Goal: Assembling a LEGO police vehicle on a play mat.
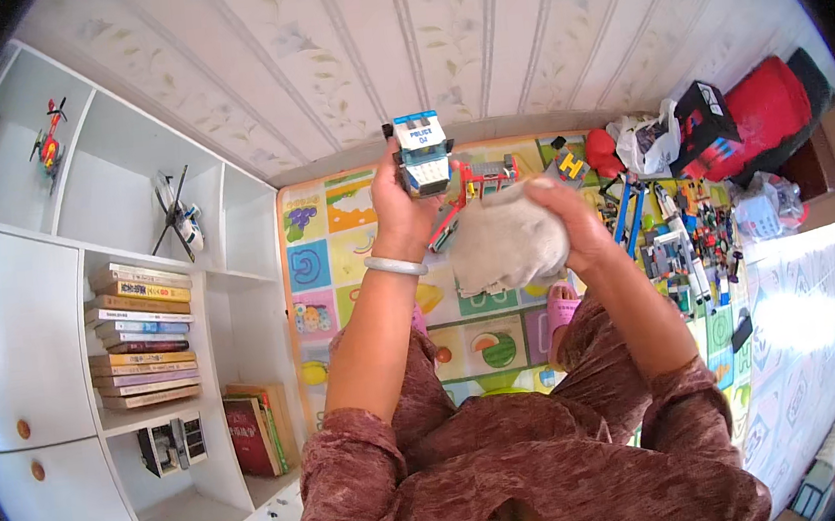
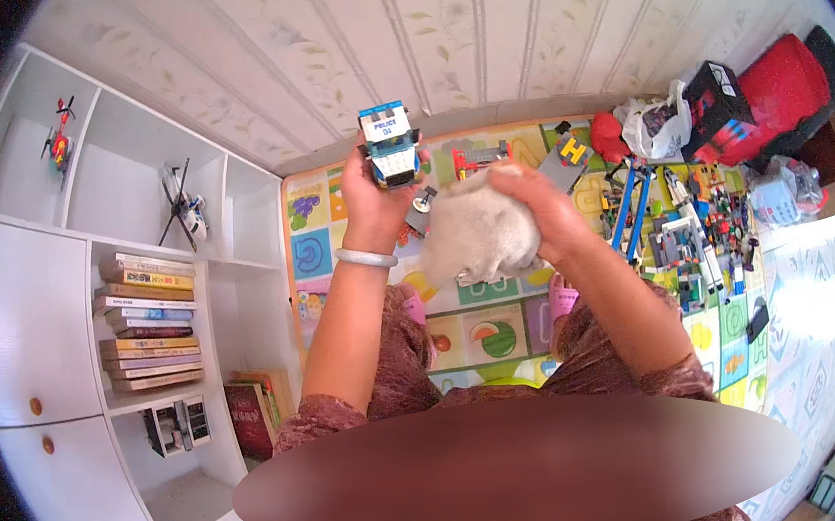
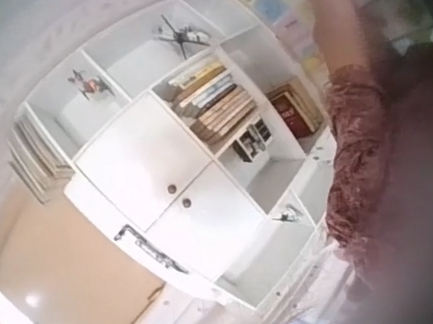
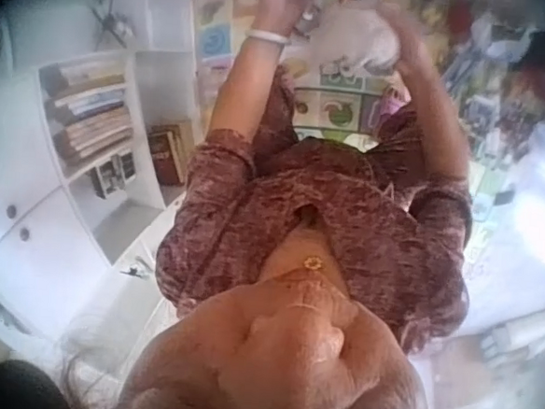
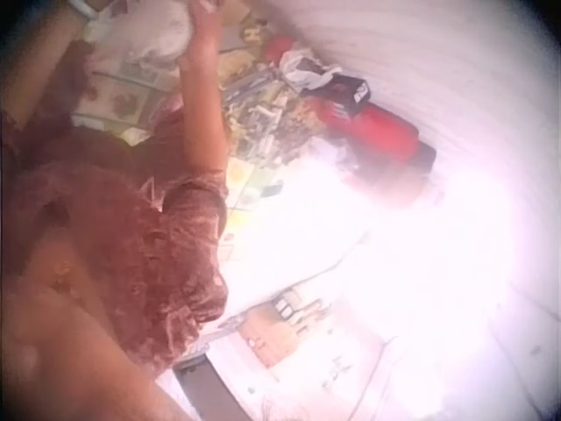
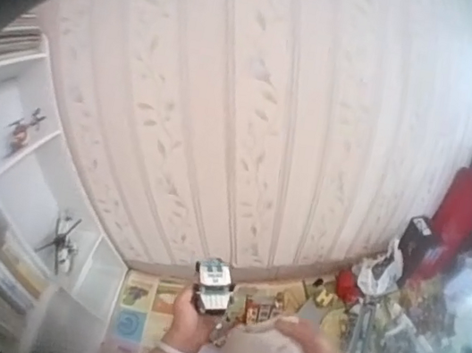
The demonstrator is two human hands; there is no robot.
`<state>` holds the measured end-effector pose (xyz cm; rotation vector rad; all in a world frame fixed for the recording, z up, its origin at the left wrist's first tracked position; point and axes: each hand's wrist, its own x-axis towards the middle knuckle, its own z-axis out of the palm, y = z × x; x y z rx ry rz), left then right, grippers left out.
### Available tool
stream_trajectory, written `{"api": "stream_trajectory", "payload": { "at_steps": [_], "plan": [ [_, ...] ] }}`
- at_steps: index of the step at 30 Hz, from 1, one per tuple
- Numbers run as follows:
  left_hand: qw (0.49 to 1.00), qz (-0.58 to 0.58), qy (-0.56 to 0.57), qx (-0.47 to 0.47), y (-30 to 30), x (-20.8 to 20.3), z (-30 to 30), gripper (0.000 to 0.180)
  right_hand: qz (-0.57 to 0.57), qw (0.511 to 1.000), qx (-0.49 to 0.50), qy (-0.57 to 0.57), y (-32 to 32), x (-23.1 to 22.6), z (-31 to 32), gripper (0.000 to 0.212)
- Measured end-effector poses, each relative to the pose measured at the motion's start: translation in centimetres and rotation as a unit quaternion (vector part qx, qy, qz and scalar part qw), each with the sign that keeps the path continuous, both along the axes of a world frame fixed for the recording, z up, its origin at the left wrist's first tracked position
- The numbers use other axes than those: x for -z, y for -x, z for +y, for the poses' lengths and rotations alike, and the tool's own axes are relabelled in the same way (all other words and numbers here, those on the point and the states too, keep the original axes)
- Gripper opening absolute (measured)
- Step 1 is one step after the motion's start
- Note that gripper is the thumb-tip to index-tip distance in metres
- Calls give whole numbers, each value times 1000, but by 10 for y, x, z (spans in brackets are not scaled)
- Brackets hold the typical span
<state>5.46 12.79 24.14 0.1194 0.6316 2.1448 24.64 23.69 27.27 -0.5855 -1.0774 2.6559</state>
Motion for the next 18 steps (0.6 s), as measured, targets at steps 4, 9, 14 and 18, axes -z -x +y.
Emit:
{"api": "stream_trajectory", "payload": {
  "at_steps": [4, 9, 14, 18],
  "plan": [
    [992, 41, -74, 98, 12, 10, -9, 43, 60, 984, 151, -71, 16, -14, 1, 22],
    [1000, 16, 9, -6, -28, 30, 34, 45, -23, 897, 260, -358, 15, -7, 2, 23],
    [1000, -9, -24, 1, -56, 14, 50, 33, 10, 798, 209, -564, 22, 21, 11, 25],
    [994, 34, 25, -97, -58, 22, 54, 31, -34, 720, 176, -670, 24, 12, -1, 28]
  ]
}}
